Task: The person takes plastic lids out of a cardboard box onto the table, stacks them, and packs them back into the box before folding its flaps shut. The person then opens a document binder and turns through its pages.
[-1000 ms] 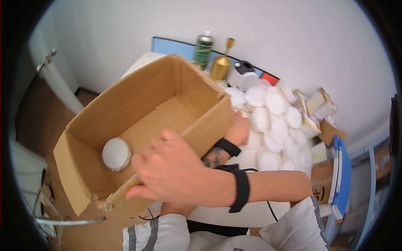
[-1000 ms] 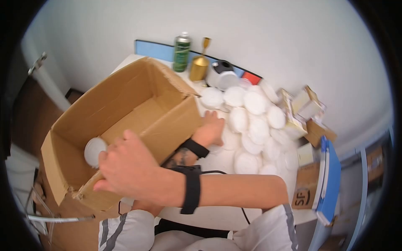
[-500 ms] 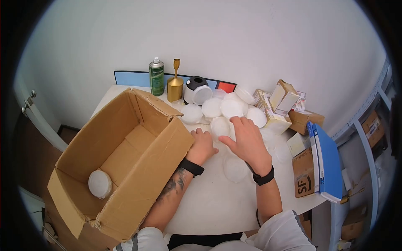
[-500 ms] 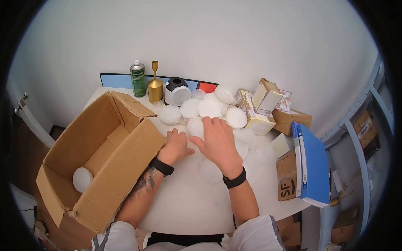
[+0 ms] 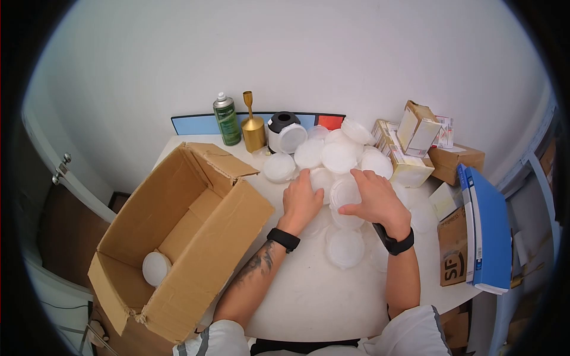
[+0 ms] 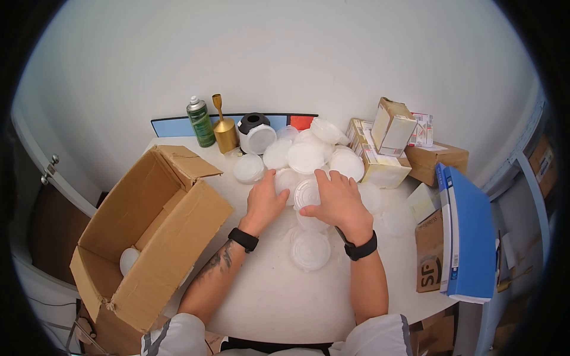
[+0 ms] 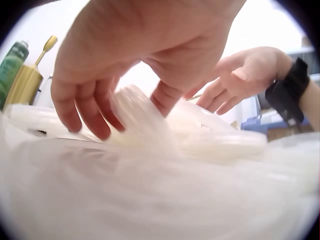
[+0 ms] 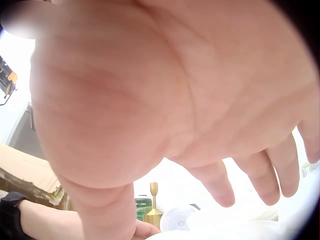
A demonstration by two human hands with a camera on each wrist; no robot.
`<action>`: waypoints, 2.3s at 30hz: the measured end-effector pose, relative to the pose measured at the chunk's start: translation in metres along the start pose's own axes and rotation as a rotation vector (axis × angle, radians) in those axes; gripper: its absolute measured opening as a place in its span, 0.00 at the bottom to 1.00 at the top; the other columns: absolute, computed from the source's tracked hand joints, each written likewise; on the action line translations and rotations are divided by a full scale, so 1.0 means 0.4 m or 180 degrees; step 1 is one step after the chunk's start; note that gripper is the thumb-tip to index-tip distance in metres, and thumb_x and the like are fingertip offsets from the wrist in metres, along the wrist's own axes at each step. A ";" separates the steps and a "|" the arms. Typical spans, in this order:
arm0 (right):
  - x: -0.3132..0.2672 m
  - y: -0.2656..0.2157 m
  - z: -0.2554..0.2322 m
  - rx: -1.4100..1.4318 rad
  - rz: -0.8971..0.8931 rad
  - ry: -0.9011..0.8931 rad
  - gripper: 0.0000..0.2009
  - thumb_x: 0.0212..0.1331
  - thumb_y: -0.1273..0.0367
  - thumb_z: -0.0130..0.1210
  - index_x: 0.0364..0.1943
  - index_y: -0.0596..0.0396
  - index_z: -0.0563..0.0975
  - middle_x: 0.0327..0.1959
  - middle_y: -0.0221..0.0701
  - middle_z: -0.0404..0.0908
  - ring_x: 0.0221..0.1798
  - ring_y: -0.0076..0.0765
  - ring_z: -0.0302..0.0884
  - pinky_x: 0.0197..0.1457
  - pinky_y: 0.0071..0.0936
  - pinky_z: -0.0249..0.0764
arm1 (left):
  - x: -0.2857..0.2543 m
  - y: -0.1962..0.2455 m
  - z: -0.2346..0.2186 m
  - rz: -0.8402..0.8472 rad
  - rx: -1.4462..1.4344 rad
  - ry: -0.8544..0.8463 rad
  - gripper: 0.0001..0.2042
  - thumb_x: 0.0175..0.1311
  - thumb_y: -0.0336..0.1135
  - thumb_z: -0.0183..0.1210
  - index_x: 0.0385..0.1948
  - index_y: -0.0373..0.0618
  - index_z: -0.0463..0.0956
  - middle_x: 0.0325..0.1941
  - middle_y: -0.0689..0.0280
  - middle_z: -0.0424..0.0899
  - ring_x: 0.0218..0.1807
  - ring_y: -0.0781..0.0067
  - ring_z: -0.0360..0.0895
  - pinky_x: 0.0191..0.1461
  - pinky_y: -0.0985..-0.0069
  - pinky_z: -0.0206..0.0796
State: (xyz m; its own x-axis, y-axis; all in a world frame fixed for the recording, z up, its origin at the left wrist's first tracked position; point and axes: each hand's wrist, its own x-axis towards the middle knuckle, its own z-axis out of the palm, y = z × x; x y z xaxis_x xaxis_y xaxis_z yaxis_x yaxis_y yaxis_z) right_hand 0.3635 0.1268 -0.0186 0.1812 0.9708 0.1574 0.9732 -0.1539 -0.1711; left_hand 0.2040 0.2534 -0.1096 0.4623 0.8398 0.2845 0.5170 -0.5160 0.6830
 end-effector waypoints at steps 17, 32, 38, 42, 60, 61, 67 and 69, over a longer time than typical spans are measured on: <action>0.013 -0.112 -0.050 0.1800 -0.0841 0.1561 0.31 0.43 0.75 0.74 0.53 0.54 0.68 0.68 0.46 0.69 0.70 0.51 0.70 0.73 0.46 0.68 | -0.001 0.033 -0.061 -0.0523 -0.3622 -0.0459 0.24 0.78 0.51 0.57 0.64 0.43 0.73 0.46 0.61 0.84 0.45 0.67 0.88 0.42 0.67 0.81; 0.161 -0.924 -0.081 0.0739 -0.2513 -0.1666 0.36 0.51 0.58 0.78 0.56 0.62 0.67 0.57 0.54 0.76 0.57 0.54 0.78 0.60 0.42 0.76 | -0.063 -0.138 0.015 0.0015 0.1435 -0.0198 0.19 0.66 0.41 0.64 0.55 0.43 0.81 0.56 0.52 0.83 0.64 0.50 0.77 0.63 0.47 0.70; 0.156 -0.878 -0.092 0.0651 -0.2815 -0.1134 0.37 0.58 0.56 0.73 0.64 0.65 0.70 0.60 0.51 0.79 0.66 0.56 0.77 0.67 0.43 0.74 | -0.007 -0.187 0.110 -0.0270 0.1371 0.0266 0.19 0.65 0.39 0.63 0.54 0.42 0.85 0.58 0.50 0.84 0.65 0.45 0.76 0.65 0.42 0.68; 0.107 -0.704 -0.162 0.0553 -0.2430 -0.0394 0.28 0.58 0.59 0.72 0.59 0.61 0.77 0.61 0.47 0.81 0.64 0.51 0.79 0.67 0.41 0.74 | 0.015 -0.165 0.207 -0.0281 0.1270 0.0471 0.19 0.65 0.38 0.62 0.54 0.41 0.87 0.60 0.48 0.85 0.66 0.41 0.75 0.66 0.39 0.66; -0.240 -0.069 0.064 0.0162 0.0065 0.0625 0.26 0.53 0.67 0.75 0.55 0.60 0.78 0.59 0.45 0.80 0.63 0.56 0.76 0.62 0.44 0.75 | -0.048 0.017 -0.105 0.0196 0.0974 -0.1188 0.26 0.54 0.52 0.73 0.47 0.39 0.84 0.56 0.48 0.81 0.65 0.41 0.75 0.58 0.44 0.77; -0.215 -0.067 0.056 -0.0164 -0.0140 0.0666 0.29 0.52 0.67 0.76 0.58 0.59 0.77 0.62 0.46 0.77 0.65 0.56 0.74 0.66 0.47 0.72 | -0.056 0.026 -0.108 0.0246 0.1136 -0.1112 0.25 0.56 0.51 0.73 0.45 0.38 0.85 0.56 0.48 0.82 0.64 0.41 0.76 0.56 0.45 0.77; -0.135 0.011 0.099 -0.0524 -0.0567 0.0043 0.36 0.51 0.67 0.76 0.66 0.54 0.73 0.69 0.50 0.71 0.72 0.55 0.69 0.78 0.57 0.61 | -0.051 0.034 -0.056 0.1017 0.0895 -0.0923 0.14 0.61 0.42 0.71 0.40 0.41 0.86 0.50 0.50 0.87 0.54 0.47 0.84 0.53 0.52 0.78; -0.130 0.020 0.104 -0.0487 -0.0491 -0.0065 0.36 0.51 0.67 0.76 0.67 0.53 0.73 0.69 0.50 0.71 0.72 0.55 0.68 0.78 0.59 0.60 | -0.062 0.053 -0.055 0.0991 0.0858 -0.1261 0.14 0.61 0.42 0.71 0.39 0.41 0.86 0.45 0.51 0.89 0.50 0.48 0.86 0.52 0.53 0.79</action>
State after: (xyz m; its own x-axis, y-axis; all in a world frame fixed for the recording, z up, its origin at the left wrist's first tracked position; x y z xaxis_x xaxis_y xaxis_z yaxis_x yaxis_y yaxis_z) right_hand 0.3560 0.0827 -0.0684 0.0271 0.9883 0.1503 0.9996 -0.0279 0.0033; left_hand 0.1877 0.2254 -0.0872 0.8302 0.5408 0.1354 0.4547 -0.7974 0.3967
